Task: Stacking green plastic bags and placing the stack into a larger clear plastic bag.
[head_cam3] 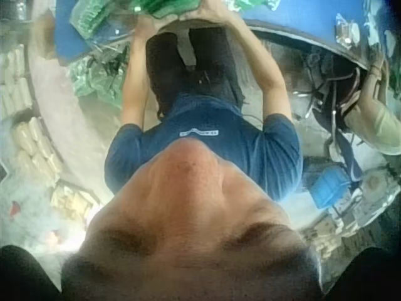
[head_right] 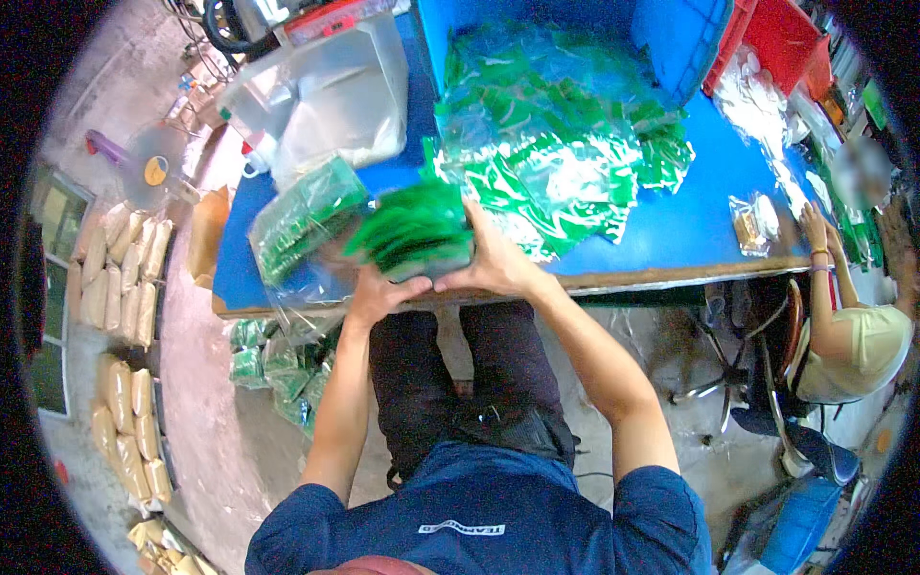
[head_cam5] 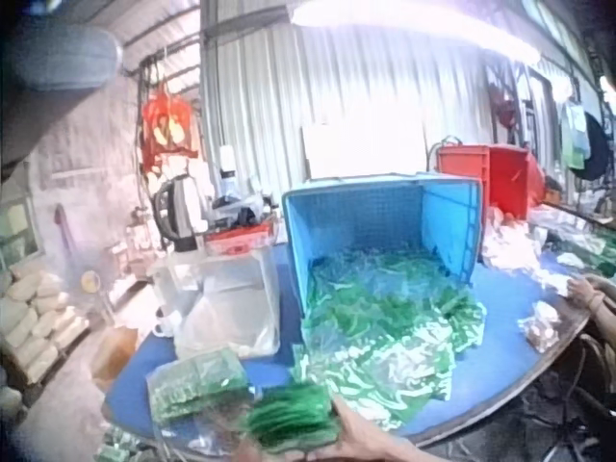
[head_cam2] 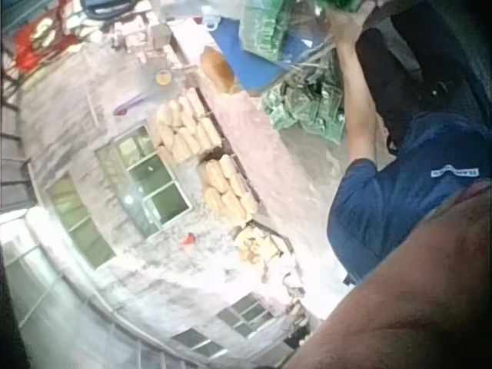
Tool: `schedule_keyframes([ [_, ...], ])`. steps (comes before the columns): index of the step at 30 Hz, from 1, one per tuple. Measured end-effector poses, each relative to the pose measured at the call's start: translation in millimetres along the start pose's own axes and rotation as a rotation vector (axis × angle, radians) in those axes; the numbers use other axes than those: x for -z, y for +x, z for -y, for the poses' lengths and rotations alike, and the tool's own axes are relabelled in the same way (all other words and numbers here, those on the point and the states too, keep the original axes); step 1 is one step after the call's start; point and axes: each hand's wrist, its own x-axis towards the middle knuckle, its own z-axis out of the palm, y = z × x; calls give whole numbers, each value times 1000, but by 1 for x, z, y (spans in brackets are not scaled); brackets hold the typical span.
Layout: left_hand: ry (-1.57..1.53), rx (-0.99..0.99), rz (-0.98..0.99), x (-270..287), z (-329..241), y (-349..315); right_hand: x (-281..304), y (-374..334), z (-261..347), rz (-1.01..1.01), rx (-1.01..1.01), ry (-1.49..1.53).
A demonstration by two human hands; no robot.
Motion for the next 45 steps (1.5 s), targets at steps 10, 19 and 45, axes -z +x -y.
schedule_keyframes([
  [10,-179,-39,-96,-13,3,0,-28,-8,-4,-39,-82,39],
  [19,-267,-18,-86,-13,19,3,-26,3,-16,-4,-73,9],
  [45,-221,-53,-8,3,20,-16,-23,2,-23,33,-90,56],
])
